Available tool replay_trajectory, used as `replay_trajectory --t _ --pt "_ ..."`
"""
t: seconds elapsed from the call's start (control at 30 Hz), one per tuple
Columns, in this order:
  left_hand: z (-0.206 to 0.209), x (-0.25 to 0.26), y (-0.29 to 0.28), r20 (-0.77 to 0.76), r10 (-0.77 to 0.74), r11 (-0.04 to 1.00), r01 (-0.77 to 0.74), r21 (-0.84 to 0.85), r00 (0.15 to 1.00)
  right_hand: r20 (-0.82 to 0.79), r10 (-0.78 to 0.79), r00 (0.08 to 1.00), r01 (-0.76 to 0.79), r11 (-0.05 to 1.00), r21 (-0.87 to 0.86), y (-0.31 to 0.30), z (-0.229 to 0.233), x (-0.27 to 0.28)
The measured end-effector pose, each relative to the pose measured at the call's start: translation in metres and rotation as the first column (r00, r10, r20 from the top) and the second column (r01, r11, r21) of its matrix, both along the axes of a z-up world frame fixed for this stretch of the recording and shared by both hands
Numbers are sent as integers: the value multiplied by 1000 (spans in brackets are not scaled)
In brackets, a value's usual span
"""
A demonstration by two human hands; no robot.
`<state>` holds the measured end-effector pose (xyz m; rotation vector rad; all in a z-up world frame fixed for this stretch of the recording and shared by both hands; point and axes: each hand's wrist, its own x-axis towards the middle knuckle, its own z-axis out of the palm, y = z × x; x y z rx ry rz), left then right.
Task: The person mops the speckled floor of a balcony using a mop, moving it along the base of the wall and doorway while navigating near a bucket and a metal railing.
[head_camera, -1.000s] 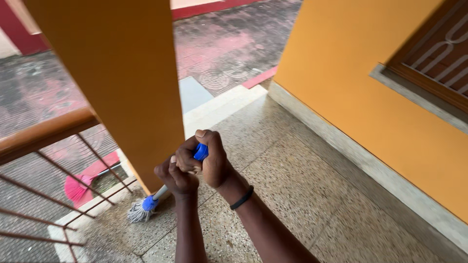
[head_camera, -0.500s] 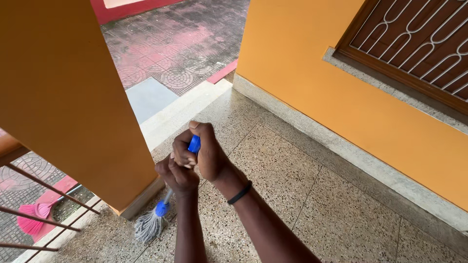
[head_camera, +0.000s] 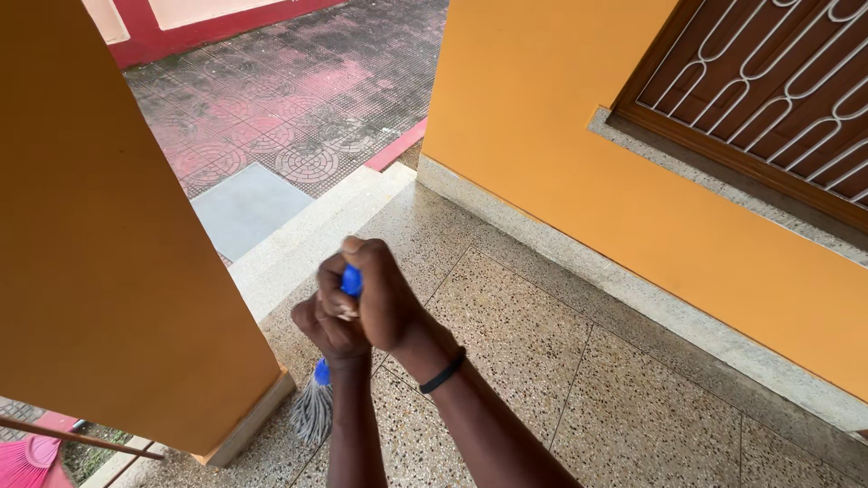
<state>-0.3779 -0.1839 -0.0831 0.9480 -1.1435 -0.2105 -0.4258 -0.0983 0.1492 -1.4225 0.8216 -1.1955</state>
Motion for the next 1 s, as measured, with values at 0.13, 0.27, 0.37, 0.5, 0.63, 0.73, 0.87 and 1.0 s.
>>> replay_trajectory --t 0.13,0.27,0.37,0.5,0.63,0.73,0.87,1.0 --pt "-29 27 -30 -481 -396 906 419 -65 782 -137 -25 990 13 996 -86 -9 12 28" --pt "16 65 -8 -288 -171 984 176 -9 942 -27 95 995 -96 995 -39 -9 14 60" --pt "57 92 8 -162 3 1000 1 24 987 22 181 983 -181 983 -31 -10 14 80" --pt "76 111 9 -139 10 1000 -12 -10 990 37 203 978 -201 978 -57 -13 21 94" --pt "72 118 2 16 102 993 -103 50 995 -10 130 991 -130 987 -93 -13 38 94" --pt "65 110 -10 -29 68 997 -66 41 997 -32 47 998 -51 991 -123 -18 49 88" --pt "57 77 -31 -165 -177 984 174 -36 970 25 16 1000 -14 995 -100 -38 51 62" --pt "63 47 -43 78 -85 996 86 -14 993 91 -38 995 42 998 -45 -58 39 28"
